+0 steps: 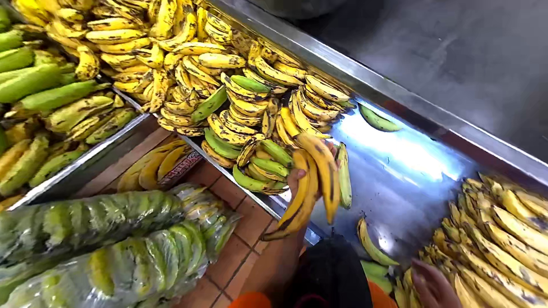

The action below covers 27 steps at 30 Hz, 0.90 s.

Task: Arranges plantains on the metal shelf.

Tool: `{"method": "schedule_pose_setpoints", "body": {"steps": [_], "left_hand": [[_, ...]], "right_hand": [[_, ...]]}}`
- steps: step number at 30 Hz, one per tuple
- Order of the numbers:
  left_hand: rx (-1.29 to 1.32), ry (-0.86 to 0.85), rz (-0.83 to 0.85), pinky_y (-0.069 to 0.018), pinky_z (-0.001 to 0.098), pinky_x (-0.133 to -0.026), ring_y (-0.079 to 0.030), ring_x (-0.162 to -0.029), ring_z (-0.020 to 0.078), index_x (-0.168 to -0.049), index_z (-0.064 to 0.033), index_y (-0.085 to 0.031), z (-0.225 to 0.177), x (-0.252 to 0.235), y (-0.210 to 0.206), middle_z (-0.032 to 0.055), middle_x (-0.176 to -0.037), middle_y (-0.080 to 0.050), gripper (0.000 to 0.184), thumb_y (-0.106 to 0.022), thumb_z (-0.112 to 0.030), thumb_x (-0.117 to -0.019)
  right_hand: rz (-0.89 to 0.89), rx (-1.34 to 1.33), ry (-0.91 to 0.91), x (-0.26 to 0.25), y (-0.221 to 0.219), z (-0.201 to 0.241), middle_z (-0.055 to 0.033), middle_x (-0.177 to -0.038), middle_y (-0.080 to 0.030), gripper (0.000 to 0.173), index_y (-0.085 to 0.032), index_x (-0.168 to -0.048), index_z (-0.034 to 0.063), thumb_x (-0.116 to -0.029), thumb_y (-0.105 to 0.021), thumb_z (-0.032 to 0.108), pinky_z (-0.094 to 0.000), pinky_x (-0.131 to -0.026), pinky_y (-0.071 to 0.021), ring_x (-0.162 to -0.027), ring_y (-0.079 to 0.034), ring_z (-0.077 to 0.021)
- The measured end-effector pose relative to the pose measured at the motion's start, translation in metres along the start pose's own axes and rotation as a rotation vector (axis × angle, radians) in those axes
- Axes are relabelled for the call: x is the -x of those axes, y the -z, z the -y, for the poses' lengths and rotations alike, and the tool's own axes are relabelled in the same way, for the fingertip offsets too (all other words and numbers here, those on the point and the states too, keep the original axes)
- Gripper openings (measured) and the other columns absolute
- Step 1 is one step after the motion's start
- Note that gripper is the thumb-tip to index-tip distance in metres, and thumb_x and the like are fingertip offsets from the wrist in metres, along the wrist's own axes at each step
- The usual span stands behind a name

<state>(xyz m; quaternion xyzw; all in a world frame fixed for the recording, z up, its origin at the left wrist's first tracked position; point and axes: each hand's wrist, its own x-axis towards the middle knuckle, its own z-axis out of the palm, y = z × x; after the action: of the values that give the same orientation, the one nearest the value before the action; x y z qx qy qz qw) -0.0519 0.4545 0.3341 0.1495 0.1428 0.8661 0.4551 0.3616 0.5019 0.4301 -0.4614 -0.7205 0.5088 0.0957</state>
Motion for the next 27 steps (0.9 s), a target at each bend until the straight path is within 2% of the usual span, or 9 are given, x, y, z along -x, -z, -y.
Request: {"method": "schedule_pose_setpoints", "body": {"steps": [2,5,7,9,11,15,17,20,27], "left_hand": [[0.000,0.144,-0.045,-0.0578,0.0430,-0.097,-0.068,-0.115,0.0216,-0.124,-0.0124,-0.066,0.041,0.030,-0.032,0.0084,-0.123,-0.070,0.064,-0.082,-0.050,-0.0741],[-0.108,0.537,-0.148,-0.0622,0.0408,-0.082,-0.073,-0.096,0.0200,-0.121,-0.0117,-0.061,0.062,0.057,-0.114,0.0086,-0.107,-0.074,0.053,-0.078,-0.023,-0.0721],[-0.117,0.577,-0.122,-0.0559,0.0450,-0.100,-0.065,-0.120,0.0255,-0.150,-0.0125,-0.045,0.065,0.049,-0.139,0.0124,-0.140,-0.061,0.077,-0.071,-0.007,-0.0775],[-0.181,0.548,-0.141,-0.0540,0.0430,-0.103,-0.061,-0.127,0.0261,-0.157,-0.0149,-0.035,0.057,0.031,-0.124,0.0117,-0.155,-0.048,0.077,-0.064,-0.006,-0.0862],[-0.432,0.506,-0.336,-0.0594,0.0323,-0.079,-0.070,-0.094,0.0173,-0.148,-0.0097,-0.043,0.040,0.007,-0.084,0.0114,-0.138,-0.061,0.055,-0.056,-0.009,-0.0940],[-1.102,0.233,-0.685,-0.0605,0.0498,-0.084,-0.070,-0.099,0.0304,-0.141,-0.0024,-0.050,-0.018,-0.070,-0.001,0.0217,-0.120,-0.066,0.066,-0.077,-0.005,-0.0816],[-1.638,0.192,-0.469,-0.0502,0.0598,-0.102,-0.059,-0.124,0.0378,-0.141,0.0035,-0.052,-0.048,-0.108,0.019,0.0234,-0.138,-0.058,0.069,-0.080,-0.005,-0.0781],[-2.324,0.455,0.072,-0.0517,0.0735,-0.088,-0.062,-0.116,0.0496,-0.138,-0.0103,-0.060,-0.057,-0.150,0.019,0.0185,-0.153,-0.049,0.066,-0.082,-0.013,-0.0760],[-2.672,0.711,0.329,-0.0465,0.0769,-0.090,-0.055,-0.124,0.0561,-0.140,0.0008,-0.056,-0.008,-0.166,0.003,0.0310,-0.148,-0.048,0.068,-0.082,-0.023,-0.0821]], "right_hand": [[-0.035,-0.344,0.025,-0.041,-0.024,0.029,-0.0158,-0.135,-0.063,0.052,-0.053,-0.142,-0.0003,-0.1023,-0.060,0.031,-0.0469,-0.095,-0.0598,-0.119,-0.066,-0.0283],[0.173,-0.865,-0.015,-0.076,-0.042,0.053,-0.0089,-0.134,-0.066,0.093,-0.044,-0.150,0.0118,-0.0854,-0.058,0.077,-0.0457,-0.095,-0.0584,-0.117,-0.067,-0.0245],[0.207,-1.116,-0.110,-0.080,-0.040,0.052,-0.0159,-0.126,-0.070,0.089,-0.053,-0.140,0.0088,-0.0797,-0.070,0.072,-0.0437,-0.082,-0.0625,-0.103,-0.073,-0.0283],[0.167,-1.158,-0.178,-0.074,-0.031,0.028,-0.0222,-0.125,-0.068,0.073,-0.041,-0.143,0.0069,-0.0893,-0.072,0.044,-0.0405,-0.071,-0.0634,-0.088,-0.074,-0.0300],[0.078,-1.116,-0.234,-0.057,-0.022,0.000,-0.0212,-0.114,-0.070,0.072,-0.037,-0.144,0.0073,-0.0878,-0.073,0.034,-0.0368,-0.060,-0.0609,-0.071,-0.071,-0.0253],[-0.023,-1.042,-0.195,0.000,0.001,-0.037,-0.0167,-0.116,-0.071,0.073,-0.049,-0.136,0.0093,-0.0917,-0.062,0.066,-0.0410,-0.071,-0.0613,-0.080,-0.071,-0.0251],[-0.142,-1.074,-0.235,0.026,0.007,-0.042,-0.0129,-0.109,-0.071,0.071,-0.058,-0.129,0.0103,-0.0961,-0.046,0.072,-0.0420,-0.077,-0.0609,-0.085,-0.070,-0.0237],[-0.376,-1.172,-0.262,0.056,0.010,-0.046,-0.0108,-0.100,-0.072,0.075,-0.064,-0.121,0.0111,-0.0969,-0.034,0.076,-0.0414,-0.075,-0.0618,-0.081,-0.070,-0.0222],[-0.959,-1.314,-0.252,0.104,0.043,-0.055,-0.0113,-0.104,-0.070,0.062,-0.050,-0.139,0.0168,-0.1079,-0.018,0.059,-0.0468,-0.079,-0.0605,-0.087,-0.071,-0.0251]]}}
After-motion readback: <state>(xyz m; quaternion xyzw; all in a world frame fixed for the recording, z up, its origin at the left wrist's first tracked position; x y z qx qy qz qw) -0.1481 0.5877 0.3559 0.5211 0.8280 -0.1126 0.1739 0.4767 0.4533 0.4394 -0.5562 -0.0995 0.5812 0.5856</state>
